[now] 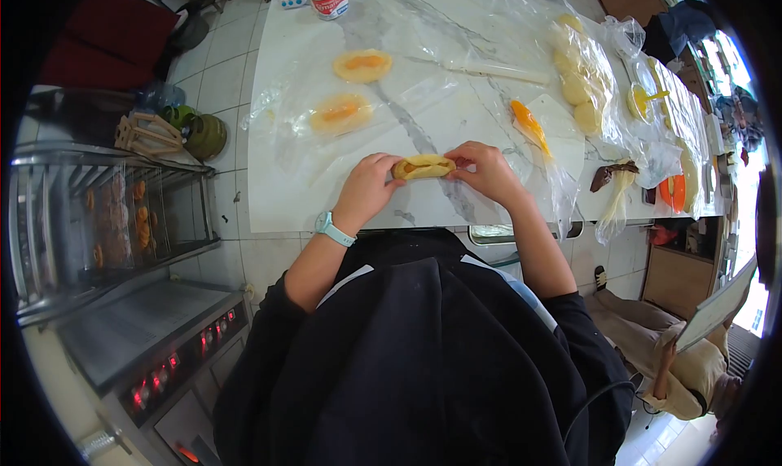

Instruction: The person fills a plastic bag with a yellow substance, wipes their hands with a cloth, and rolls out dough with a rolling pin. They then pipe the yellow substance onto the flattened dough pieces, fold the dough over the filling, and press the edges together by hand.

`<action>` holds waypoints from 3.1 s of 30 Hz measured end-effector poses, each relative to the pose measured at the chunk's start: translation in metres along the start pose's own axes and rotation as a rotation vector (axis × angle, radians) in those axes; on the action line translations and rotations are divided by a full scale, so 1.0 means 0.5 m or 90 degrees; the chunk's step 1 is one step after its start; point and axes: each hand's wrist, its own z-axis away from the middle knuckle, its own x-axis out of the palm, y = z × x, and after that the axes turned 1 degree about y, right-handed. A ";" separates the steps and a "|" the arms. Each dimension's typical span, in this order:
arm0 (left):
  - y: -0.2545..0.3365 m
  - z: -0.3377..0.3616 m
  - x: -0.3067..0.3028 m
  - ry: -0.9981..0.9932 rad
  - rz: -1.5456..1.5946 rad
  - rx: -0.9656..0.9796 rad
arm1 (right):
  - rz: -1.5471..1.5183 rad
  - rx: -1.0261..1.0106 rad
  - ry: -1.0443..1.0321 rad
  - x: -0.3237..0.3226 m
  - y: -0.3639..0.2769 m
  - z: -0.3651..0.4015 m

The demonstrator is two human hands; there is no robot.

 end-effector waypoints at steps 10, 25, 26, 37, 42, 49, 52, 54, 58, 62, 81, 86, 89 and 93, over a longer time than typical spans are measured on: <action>0.027 -0.025 -0.002 0.056 0.128 -0.014 | -0.002 -0.187 0.154 0.039 -0.014 -0.010; 0.009 -0.026 0.025 0.159 -0.080 0.223 | 0.072 -0.265 0.243 0.072 -0.021 -0.009; 0.006 -0.026 0.030 0.159 -0.079 0.224 | 0.068 -0.244 0.221 0.070 -0.013 -0.008; 0.027 -0.043 0.057 0.183 -0.037 0.199 | 0.014 -0.165 0.225 0.065 -0.001 0.017; 0.027 -0.053 0.063 0.139 -0.020 0.216 | -0.033 -0.186 0.235 0.059 0.002 0.021; 0.040 -0.061 0.068 0.116 0.003 0.218 | -0.163 -0.142 0.236 0.055 0.016 0.023; 0.060 -0.061 0.070 0.144 0.014 0.186 | -0.110 -0.102 0.170 0.048 0.026 0.028; 0.051 -0.061 0.075 0.124 0.009 0.198 | -0.133 -0.124 0.189 0.046 0.025 0.026; 0.051 -0.064 0.076 0.091 0.023 0.196 | -0.123 -0.107 0.237 0.046 0.013 0.034; 0.058 -0.063 0.079 0.122 0.043 0.175 | -0.036 -0.188 0.216 0.046 0.027 0.031; 0.044 -0.046 0.086 0.090 0.159 0.127 | -0.056 -0.148 0.233 0.044 0.013 0.040; 0.054 -0.046 0.078 0.100 0.151 0.088 | -0.092 -0.119 0.243 0.048 0.013 0.042; 0.043 -0.048 0.082 0.056 0.123 0.156 | -0.149 -0.086 0.223 0.045 0.012 0.044; 0.053 -0.046 0.077 0.064 0.145 0.109 | -0.166 -0.079 0.218 0.037 0.010 0.040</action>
